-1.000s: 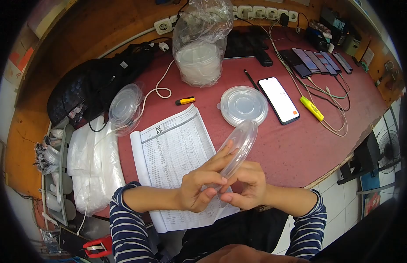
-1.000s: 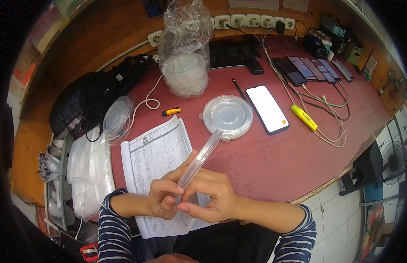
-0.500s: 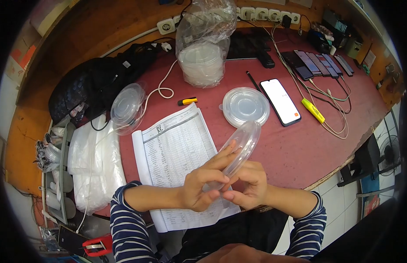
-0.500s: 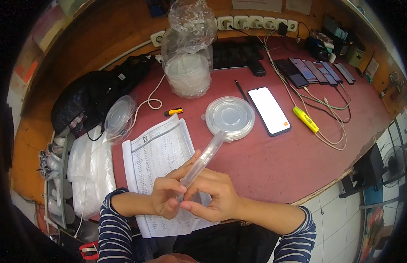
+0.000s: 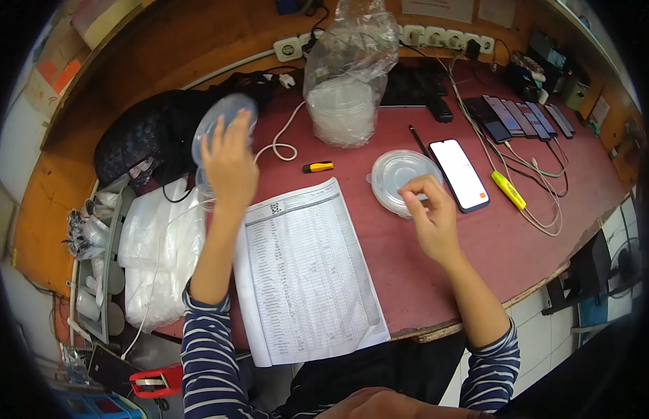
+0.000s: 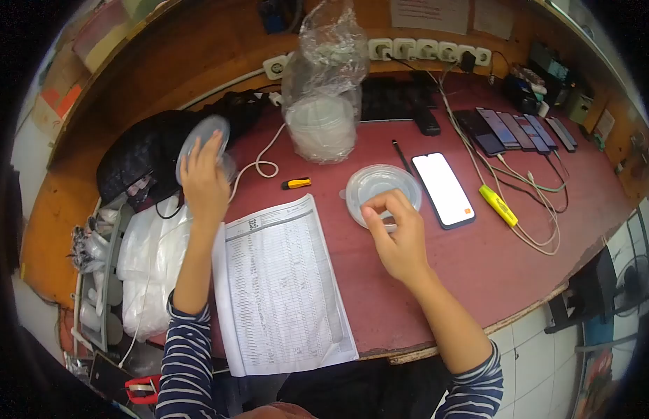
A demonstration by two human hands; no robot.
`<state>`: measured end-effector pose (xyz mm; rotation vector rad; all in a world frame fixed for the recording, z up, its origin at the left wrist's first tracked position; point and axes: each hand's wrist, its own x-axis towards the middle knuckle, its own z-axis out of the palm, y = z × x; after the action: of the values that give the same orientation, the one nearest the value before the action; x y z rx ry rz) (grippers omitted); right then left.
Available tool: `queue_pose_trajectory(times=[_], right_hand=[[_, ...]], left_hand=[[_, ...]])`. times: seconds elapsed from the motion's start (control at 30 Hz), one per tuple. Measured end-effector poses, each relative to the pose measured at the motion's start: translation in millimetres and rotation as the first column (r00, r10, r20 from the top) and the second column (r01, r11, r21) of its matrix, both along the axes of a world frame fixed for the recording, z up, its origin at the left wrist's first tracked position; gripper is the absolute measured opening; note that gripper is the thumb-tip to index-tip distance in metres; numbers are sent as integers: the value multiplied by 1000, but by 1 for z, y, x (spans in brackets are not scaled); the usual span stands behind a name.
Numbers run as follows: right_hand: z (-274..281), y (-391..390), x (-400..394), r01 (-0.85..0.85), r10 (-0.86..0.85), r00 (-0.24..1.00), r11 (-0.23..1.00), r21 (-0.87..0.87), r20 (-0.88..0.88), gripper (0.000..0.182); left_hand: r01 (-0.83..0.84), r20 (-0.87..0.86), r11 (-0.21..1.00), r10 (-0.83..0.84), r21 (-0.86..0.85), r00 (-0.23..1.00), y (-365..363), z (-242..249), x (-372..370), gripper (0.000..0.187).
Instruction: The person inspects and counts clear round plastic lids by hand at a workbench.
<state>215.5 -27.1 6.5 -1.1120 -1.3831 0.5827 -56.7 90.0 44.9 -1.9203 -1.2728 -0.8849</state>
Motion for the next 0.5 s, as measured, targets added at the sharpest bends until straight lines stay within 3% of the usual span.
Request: queue_pose_trajectory(times=[0.03,0.07,0.1,0.13,0.17,0.23,0.27,0.3,0.37,0.4,0.47,0.5], right_hand=[[-4,5,4,56,-58,989,998,20,138,12],[-9,9,9,113,-120,954,993,43,274,14],[-16,13,16,165,-179,896,984,69,406,17],[-23,18,24,184,-158,849,983,-1,505,34],[-29,21,30,204,-172,841,979,-6,513,34],[-36,26,33,221,-213,715,972,74,666,49],[-37,27,34,176,-97,697,984,-38,711,63],[-37,26,33,180,-102,696,983,-35,710,63],[-35,23,26,135,-24,601,988,-71,799,62],[-34,22,23,118,-4,593,990,-81,806,52],[-30,20,18,102,18,600,990,-99,800,46],[-29,18,16,88,42,608,989,-120,793,40]], left_hand=[[-47,7,985,48,-168,999,11,-11,-17,45],[-112,8,885,130,-452,991,27,-28,-37,44],[-198,-48,760,216,-619,975,34,-43,-51,44],[-190,-104,818,159,-543,982,44,-67,-68,47],[-169,-96,818,138,-550,986,42,-62,-58,47],[-285,-57,714,325,-640,944,31,-39,-40,50],[-282,-47,765,314,-579,948,27,-39,-34,52],[-279,-46,768,310,-576,950,22,-36,-28,52],[-83,-30,921,77,-381,997,11,-30,-11,54],[-84,-31,922,78,-378,996,3,-28,-2,54],[354,189,793,-299,-497,935,-13,-27,18,51],[402,210,717,-346,-569,914,-20,-29,28,53]])
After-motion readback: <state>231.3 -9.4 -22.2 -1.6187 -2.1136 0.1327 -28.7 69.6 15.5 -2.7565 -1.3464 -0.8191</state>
